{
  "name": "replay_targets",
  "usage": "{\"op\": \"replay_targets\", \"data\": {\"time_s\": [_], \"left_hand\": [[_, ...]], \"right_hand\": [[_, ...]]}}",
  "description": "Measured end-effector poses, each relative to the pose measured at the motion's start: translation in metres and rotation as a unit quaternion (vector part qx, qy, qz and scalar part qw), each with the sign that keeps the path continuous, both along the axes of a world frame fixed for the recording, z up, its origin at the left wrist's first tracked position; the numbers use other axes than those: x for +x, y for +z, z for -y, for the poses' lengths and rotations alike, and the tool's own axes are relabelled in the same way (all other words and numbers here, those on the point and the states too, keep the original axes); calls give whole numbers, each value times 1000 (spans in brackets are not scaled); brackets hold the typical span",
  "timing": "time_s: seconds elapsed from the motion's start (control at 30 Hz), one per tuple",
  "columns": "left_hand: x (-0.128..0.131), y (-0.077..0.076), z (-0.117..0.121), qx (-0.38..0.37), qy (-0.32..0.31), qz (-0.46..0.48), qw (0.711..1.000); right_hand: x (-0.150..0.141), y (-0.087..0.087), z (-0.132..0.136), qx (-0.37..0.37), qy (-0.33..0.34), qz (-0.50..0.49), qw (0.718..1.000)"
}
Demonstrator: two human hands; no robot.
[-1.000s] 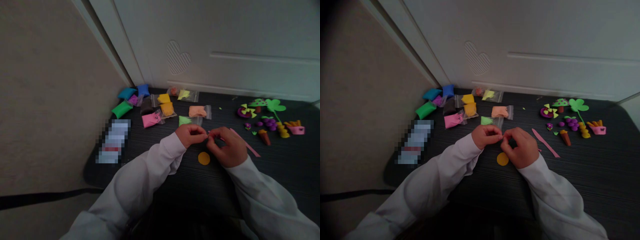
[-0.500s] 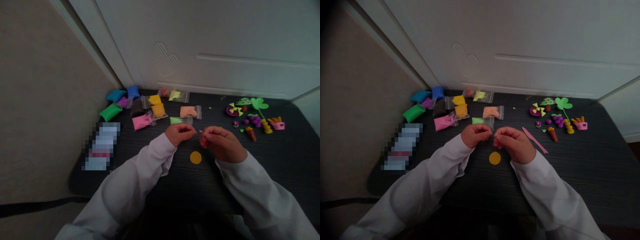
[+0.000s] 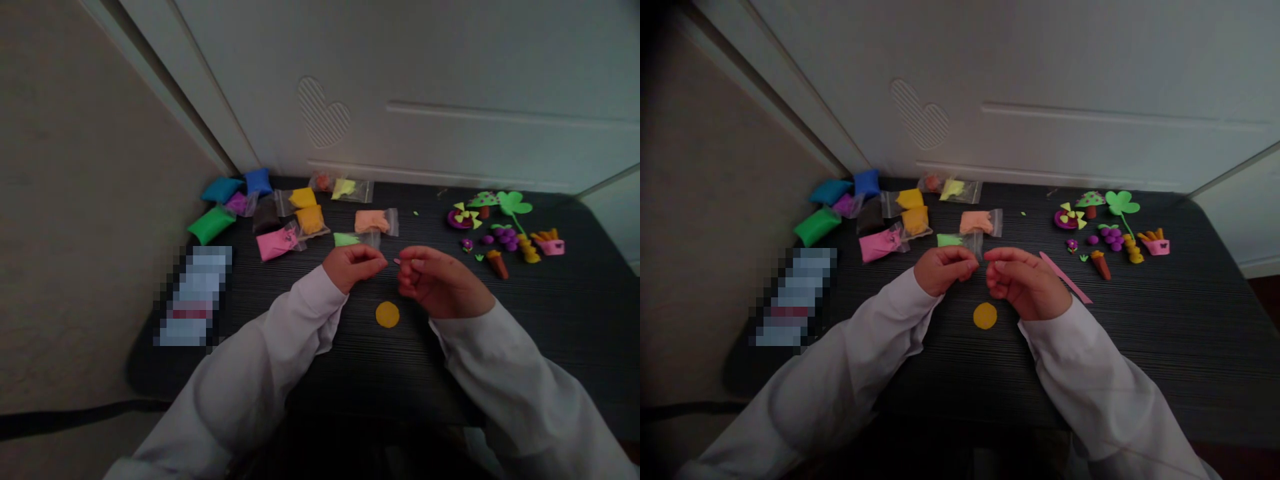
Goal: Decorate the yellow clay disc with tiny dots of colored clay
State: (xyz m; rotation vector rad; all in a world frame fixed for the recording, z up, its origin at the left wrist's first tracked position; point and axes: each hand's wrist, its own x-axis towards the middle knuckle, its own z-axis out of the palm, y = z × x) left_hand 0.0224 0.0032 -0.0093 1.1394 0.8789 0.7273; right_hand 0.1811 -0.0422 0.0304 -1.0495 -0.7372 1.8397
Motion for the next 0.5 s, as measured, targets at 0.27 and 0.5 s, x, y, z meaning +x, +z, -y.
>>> {"op": "replay_targets", "data": {"time_s": [0.27,0.5], "left_hand": [[1,1,0,-8,5,10,1000],[-1,-4,-4,-17,10,42,999]], "right_hand": [[1,1,1,24,-14,0,1000],[-5,6,2,-18,-34,3,999]]}}
